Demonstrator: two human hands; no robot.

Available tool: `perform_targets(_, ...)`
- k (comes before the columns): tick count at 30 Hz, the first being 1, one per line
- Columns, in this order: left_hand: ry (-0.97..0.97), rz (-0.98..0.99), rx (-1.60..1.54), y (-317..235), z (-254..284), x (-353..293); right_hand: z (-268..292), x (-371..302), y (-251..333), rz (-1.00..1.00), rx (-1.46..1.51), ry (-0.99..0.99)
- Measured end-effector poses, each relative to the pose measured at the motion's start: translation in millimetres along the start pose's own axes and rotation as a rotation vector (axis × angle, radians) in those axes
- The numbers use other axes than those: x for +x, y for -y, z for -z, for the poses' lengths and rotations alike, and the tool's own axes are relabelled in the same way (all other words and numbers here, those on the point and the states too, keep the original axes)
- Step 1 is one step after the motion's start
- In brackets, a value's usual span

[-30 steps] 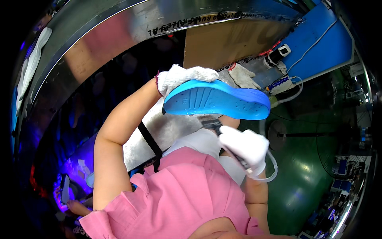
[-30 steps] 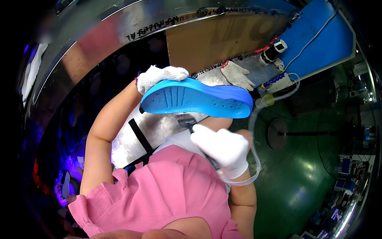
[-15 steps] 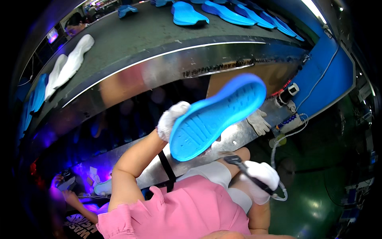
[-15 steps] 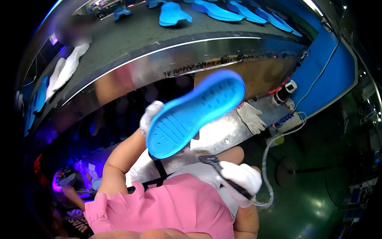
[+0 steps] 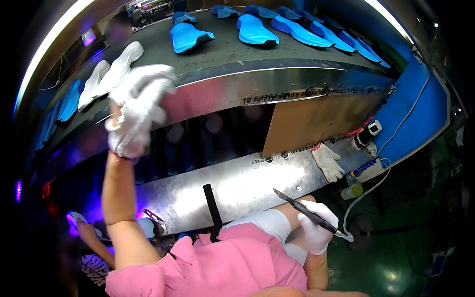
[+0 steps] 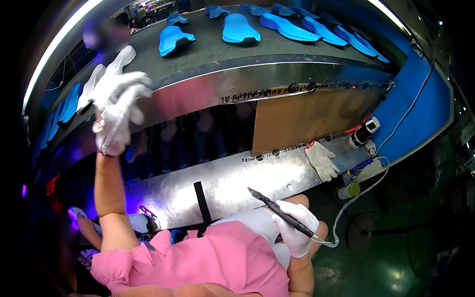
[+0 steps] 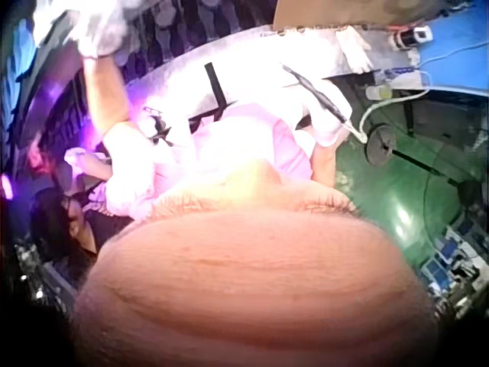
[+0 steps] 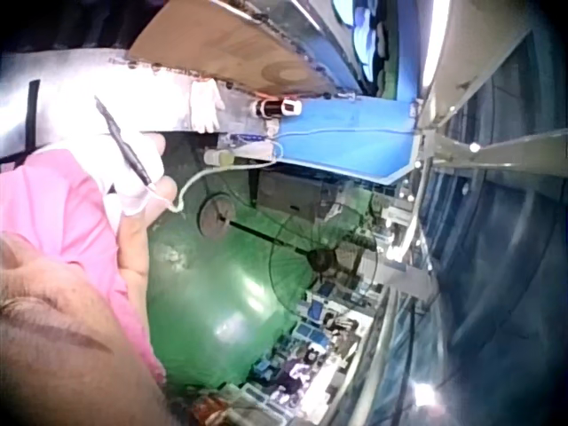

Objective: The person takes shoe soles from a conveyor and coats them with adhesive using a brush applicator.

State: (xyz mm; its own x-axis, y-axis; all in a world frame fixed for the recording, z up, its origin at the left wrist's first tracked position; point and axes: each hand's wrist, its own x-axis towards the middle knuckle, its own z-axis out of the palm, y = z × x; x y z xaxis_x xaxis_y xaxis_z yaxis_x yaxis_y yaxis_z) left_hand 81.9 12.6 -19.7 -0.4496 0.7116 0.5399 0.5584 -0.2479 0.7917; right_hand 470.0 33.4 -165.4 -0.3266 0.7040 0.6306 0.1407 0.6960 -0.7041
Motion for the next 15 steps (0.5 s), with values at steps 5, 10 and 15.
perform_targets(5, -0.02, 0.262, 1.571, 46, 133, 35, -3, -2, -1, -0.146, 0.078, -0.117)
perform_targets(10, -0.169, -0.419, 1.168, 77, 139, 26, -5, -6, -5, -0.139, 0.083, -0.135)
perform_targets(15, -0.402, -0.099, -0.283, 11, -12, -72, 5, -39, -22, -0.349, 0.166, -0.396)
